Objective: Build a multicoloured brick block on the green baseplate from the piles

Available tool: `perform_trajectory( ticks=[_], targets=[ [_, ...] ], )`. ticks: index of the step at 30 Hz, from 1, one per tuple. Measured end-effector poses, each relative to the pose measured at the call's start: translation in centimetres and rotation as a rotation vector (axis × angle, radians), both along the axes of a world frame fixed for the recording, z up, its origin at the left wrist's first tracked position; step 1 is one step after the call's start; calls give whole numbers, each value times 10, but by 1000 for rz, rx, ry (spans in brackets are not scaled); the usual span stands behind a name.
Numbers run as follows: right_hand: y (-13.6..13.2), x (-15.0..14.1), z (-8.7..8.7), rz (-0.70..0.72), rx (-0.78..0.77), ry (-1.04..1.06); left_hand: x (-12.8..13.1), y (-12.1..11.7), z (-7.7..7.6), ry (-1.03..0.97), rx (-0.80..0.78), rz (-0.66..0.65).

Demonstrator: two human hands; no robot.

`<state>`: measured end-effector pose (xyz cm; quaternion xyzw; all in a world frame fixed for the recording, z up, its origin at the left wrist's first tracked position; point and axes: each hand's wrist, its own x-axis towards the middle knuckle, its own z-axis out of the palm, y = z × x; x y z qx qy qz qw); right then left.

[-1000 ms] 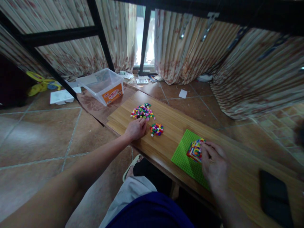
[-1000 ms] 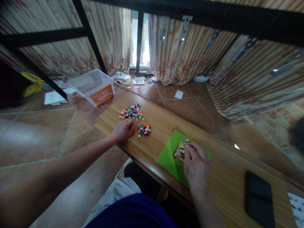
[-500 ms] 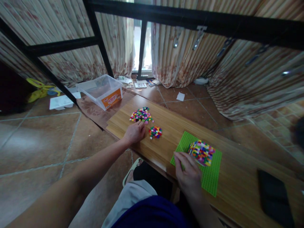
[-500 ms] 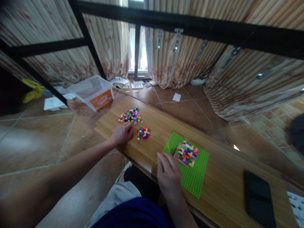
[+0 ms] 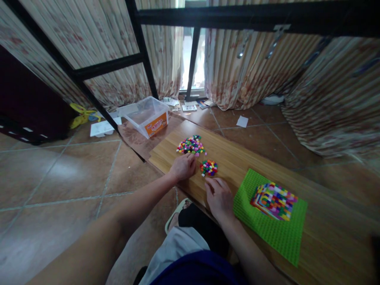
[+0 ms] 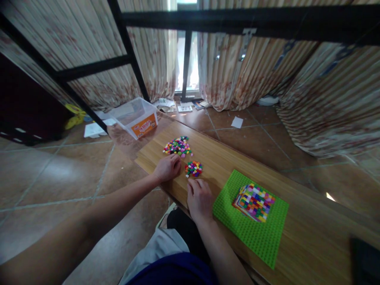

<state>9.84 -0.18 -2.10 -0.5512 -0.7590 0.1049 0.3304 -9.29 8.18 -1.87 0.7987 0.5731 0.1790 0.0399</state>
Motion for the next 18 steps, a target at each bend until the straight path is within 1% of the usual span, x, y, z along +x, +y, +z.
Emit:
perform_trajectory(
  ticks=[5,9,14,16,18],
  targets=[
    [21,-19,3,-31,-13,-139,0,0,0,-4,17,-4],
    [25,-22,4,-46,-53,-265,2,-1,2,-18,33,6],
    [10,-13,4,-1,-94,-282,1,-1,3,-34,26,5],
    [0,-6,3,26,-101,-237,1,0,3,-33,20,10],
    [-12,4,2,40,-102,-144,0,0,3,-33,15,13]
  ],
)
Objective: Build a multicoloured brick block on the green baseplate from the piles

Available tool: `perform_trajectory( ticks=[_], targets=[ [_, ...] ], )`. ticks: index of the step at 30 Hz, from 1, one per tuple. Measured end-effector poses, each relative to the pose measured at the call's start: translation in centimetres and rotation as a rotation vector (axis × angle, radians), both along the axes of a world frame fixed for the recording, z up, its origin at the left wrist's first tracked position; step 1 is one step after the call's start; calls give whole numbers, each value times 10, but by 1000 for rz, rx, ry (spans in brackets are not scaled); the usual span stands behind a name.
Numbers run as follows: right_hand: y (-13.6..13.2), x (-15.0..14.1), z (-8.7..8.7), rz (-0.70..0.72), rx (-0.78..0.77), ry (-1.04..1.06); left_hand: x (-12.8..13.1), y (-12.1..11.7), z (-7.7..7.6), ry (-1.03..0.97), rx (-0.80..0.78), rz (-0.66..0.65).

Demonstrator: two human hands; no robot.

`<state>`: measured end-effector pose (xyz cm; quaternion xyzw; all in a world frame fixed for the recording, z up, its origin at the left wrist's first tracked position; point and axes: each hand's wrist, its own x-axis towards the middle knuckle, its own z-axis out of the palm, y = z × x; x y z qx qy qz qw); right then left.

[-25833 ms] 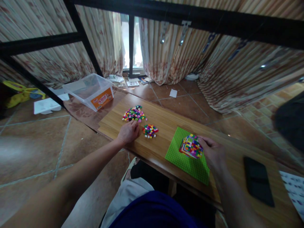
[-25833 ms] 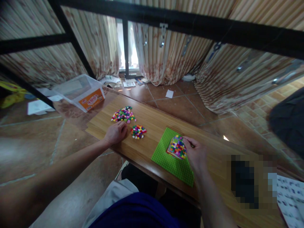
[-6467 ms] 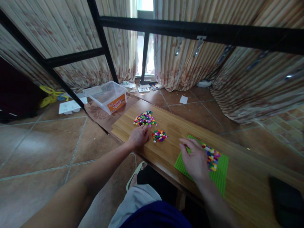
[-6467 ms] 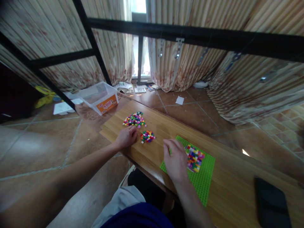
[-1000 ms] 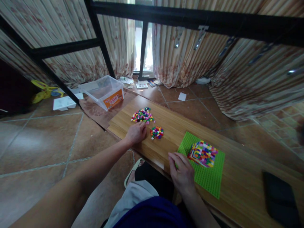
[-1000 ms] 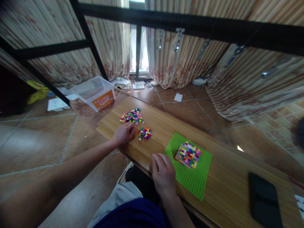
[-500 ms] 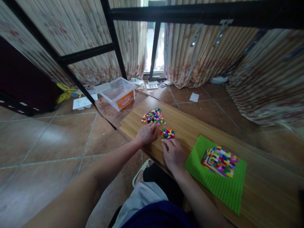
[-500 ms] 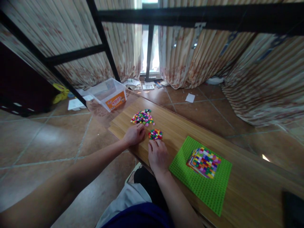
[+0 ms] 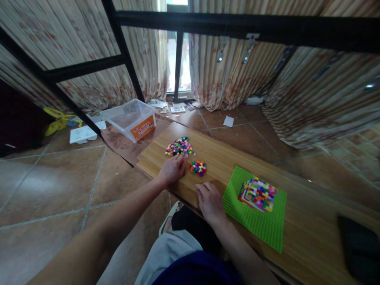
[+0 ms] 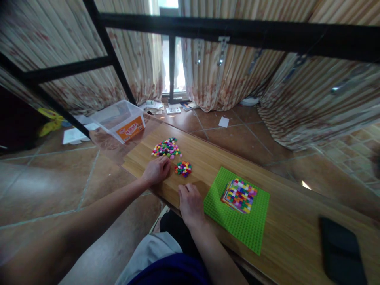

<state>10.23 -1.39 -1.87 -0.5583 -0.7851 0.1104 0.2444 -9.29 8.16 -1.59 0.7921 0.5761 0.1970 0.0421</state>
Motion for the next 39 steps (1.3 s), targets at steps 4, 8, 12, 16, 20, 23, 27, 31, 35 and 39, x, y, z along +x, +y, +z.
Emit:
perform_trajectory(
  ticks=[4,8,12,16,20,23,27,31,35,39],
  targets=[
    [-23,27,6,-37,-23,247,0,0,1,1,6,-18],
    [-42,60,25,-156,-71,434,-1,0,2,0,20,-20],
    [-51,97,44,-369,-111,546,-2,1,0,-3,36,-16],
    [-44,132,55,-584,-91,569,-2,2,1,-4,44,-22],
    [-27,151,62,-600,-15,451,-2,2,1,-2,45,-23],
    [-14,155,62,-532,102,322,-2,2,1,1,41,-15],
    [-1,157,51,-473,237,245,-2,2,1,-6,39,-17],
    [5,160,40,-524,266,229,-1,2,3,-18,39,-32],
    [7,160,37,-544,221,260,-1,1,3,-8,36,-28],
    [8,161,37,-576,198,313,-1,1,1,-14,31,-23]
  ],
)
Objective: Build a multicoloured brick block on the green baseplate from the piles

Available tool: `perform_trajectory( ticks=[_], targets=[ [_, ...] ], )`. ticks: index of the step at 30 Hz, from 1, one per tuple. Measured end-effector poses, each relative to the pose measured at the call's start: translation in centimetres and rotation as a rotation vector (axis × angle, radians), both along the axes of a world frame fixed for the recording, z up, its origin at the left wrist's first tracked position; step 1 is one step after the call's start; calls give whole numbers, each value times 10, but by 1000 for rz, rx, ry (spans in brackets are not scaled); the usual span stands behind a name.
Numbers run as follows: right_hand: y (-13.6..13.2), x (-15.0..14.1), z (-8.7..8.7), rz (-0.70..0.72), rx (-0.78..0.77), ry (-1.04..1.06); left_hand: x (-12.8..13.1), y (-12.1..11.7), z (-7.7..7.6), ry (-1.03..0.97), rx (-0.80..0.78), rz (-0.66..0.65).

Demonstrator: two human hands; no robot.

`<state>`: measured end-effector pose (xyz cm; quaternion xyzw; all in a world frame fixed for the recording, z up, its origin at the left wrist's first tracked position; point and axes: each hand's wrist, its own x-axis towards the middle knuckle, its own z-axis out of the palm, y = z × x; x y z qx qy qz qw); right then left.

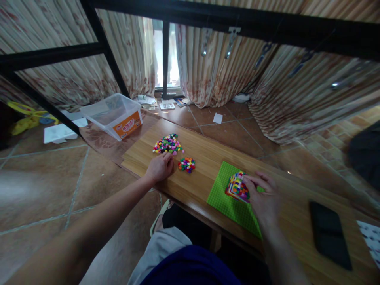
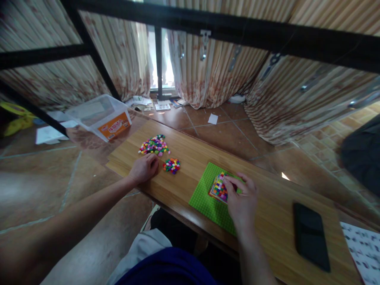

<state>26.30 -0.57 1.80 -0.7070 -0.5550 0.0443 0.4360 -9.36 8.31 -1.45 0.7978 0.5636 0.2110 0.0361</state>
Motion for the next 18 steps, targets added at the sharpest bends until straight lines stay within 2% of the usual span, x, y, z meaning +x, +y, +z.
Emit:
perform_trajectory(
  ticks=[11,18],
  targets=[
    [8,1,-11,-21,-20,305,0,0,-1,5,7,-4],
    [10,0,-1,-40,-195,596,0,0,-1,-7,0,1]
  ],
)
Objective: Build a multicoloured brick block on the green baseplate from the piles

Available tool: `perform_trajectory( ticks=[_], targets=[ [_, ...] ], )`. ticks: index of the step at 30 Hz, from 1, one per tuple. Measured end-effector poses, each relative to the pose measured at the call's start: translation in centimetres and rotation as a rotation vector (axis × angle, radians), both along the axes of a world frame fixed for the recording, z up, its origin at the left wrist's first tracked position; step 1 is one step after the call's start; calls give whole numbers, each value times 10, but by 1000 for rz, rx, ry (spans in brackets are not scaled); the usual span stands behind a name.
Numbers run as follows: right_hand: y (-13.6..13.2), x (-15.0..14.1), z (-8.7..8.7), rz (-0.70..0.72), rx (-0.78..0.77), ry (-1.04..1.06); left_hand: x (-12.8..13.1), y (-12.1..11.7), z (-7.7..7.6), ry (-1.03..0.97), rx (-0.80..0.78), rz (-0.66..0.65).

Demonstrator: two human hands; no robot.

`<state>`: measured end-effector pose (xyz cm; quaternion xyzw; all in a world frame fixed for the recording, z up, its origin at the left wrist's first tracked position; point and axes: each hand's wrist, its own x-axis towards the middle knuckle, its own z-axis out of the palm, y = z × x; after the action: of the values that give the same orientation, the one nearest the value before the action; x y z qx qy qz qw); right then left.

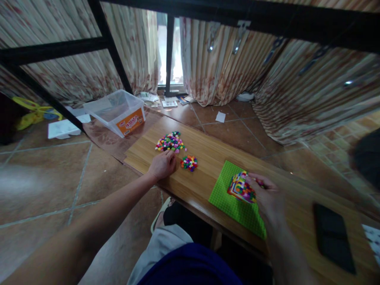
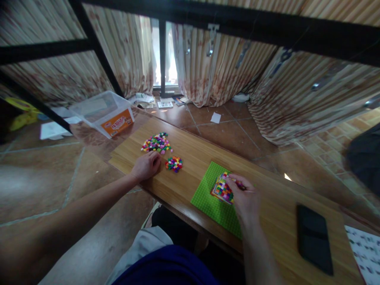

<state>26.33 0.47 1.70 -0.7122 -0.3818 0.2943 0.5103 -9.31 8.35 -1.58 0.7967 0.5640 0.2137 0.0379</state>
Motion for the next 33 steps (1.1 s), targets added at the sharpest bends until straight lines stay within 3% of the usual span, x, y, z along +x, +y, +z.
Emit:
perform_trajectory(
  ticks=[13,20,24,27,29,31,33],
  targets=[
    [17,8,22,100,-183,294,-1,1,-3,-2,-3,5],
    [16,8,24,152,-188,293,0,0,0,19,4,12],
    [12,13,28,45,-37,222,1,-1,2,18,-3,15],
    [4,6,44,-96,173,37,0,-1,1,19,-28,17],
    [-5,-9,57,-135,221,-44,0,-1,0,15,-39,17],
    [-14,-30,63,-48,193,-84,0,-1,0,12,-44,15],
    [-22,-54,59,155,142,-133,1,-2,1,19,-47,20]
  ],
)
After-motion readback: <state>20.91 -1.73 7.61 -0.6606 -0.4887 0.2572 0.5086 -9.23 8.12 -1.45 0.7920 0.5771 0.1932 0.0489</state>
